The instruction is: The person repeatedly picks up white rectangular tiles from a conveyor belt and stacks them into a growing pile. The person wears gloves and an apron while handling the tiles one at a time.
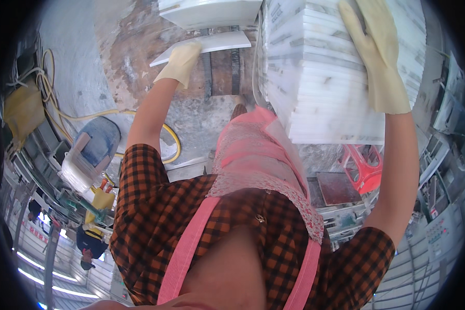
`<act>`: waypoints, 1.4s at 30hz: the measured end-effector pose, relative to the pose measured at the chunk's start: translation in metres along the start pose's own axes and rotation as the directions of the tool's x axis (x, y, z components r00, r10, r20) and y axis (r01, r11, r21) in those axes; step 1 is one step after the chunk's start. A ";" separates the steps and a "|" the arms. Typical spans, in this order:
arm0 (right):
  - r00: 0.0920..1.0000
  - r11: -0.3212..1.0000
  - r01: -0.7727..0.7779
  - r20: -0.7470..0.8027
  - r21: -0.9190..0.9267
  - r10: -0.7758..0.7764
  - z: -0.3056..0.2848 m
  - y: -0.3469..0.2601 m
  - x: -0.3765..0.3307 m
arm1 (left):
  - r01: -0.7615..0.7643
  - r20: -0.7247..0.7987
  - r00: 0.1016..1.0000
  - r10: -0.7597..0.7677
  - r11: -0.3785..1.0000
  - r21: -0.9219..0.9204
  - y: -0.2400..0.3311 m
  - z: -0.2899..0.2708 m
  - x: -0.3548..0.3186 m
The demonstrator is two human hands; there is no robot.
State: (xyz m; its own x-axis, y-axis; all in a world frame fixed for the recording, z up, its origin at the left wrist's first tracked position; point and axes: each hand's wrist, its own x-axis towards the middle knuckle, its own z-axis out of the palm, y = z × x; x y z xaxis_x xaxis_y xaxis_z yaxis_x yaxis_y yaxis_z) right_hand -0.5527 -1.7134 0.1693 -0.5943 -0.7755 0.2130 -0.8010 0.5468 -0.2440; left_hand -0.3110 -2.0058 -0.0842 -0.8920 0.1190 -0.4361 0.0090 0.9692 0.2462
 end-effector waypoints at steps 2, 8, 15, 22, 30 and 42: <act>0.999 1.000 -0.027 0.045 -0.015 0.028 -0.006 -0.003 0.000 | -0.011 -0.004 1.000 0.011 1.000 0.003 0.005 0.000 0.016; 0.988 0.994 -0.110 0.110 0.016 0.108 -0.027 -0.019 0.002 | -0.017 0.017 1.000 0.016 1.000 0.018 0.016 0.000 0.040; 0.981 0.991 -0.133 0.140 0.003 0.131 -0.035 -0.024 -0.004 | 0.035 -0.011 0.999 -0.037 0.995 -0.091 0.016 0.000 0.051; 0.982 0.993 -0.121 0.149 0.010 0.118 -0.033 -0.019 -0.010 | 0.015 -0.028 0.999 -0.017 0.997 -0.077 0.013 0.009 0.063; 0.963 0.985 -0.171 0.214 0.014 0.164 -0.040 -0.018 -0.012 | -0.034 -0.301 0.952 0.057 0.996 0.080 0.011 -0.029 0.083; 0.963 0.990 -0.139 0.235 -0.003 0.136 -0.047 -0.018 -0.014 | 0.020 0.138 0.509 -0.850 -0.149 -0.989 -0.051 0.001 -0.017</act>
State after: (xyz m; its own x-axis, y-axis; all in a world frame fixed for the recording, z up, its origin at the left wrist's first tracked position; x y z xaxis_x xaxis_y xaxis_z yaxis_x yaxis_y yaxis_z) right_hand -0.5338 -1.6977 0.2155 -0.6636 -0.7464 -0.0503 -0.7109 0.6501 -0.2682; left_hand -0.2955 -2.0566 -0.0901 -0.3993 -0.7330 -0.5508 -0.4661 -0.3551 0.8104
